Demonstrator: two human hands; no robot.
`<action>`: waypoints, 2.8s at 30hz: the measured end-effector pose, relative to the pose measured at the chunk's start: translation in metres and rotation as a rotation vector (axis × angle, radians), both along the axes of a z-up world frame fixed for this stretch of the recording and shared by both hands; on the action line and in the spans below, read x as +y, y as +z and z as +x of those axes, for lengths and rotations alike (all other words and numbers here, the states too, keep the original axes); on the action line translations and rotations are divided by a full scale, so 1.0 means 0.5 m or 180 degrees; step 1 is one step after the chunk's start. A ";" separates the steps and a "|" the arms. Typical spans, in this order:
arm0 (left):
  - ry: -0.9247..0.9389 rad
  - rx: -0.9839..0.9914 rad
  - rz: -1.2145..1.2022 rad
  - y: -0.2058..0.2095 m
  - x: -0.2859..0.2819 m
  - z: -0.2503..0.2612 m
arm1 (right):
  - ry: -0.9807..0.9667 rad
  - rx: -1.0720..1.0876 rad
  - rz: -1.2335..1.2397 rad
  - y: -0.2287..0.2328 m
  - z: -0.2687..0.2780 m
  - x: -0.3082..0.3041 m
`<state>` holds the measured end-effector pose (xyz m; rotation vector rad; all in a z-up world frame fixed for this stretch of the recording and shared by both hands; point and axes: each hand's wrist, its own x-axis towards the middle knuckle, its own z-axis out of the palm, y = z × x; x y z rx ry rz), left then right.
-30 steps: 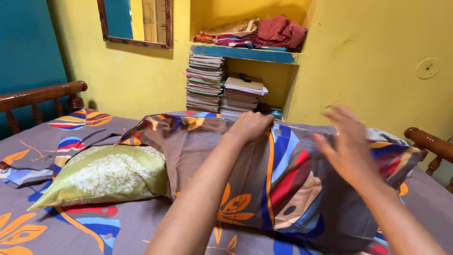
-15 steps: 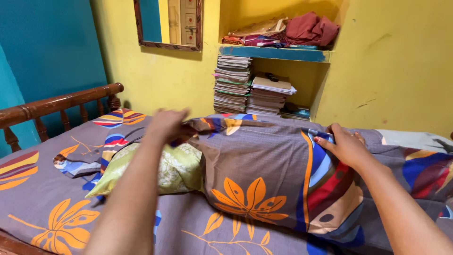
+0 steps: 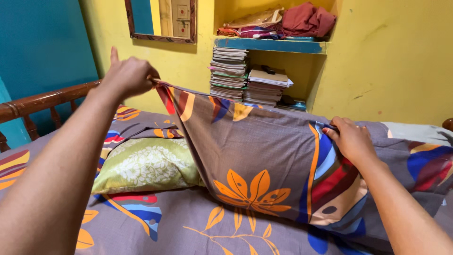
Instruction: The person puts a pillowcase onto a pillow by hand on a bed.
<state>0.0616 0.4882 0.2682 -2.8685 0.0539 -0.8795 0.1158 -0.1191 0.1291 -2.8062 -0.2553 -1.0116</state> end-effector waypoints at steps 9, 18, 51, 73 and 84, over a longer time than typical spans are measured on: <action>-0.0893 -0.1212 0.0099 -0.004 -0.071 0.054 | -0.0170 -0.0101 -0.0044 -0.020 0.036 0.046; -0.2154 0.0399 -0.0794 -0.073 -0.613 0.206 | -0.0246 -0.0157 -0.0164 -0.006 0.007 0.071; -0.1600 -0.0402 -0.1582 -0.246 -0.654 0.181 | -0.1681 0.0176 0.0136 0.069 -0.050 -0.389; -0.1585 -0.0375 -0.1730 -0.244 -0.649 0.174 | -0.0798 -0.0796 -0.0320 0.123 -0.067 -0.331; -0.1335 -0.0345 -0.1594 -0.254 -0.646 0.185 | 0.1903 -0.1223 -0.0809 0.106 -0.184 0.123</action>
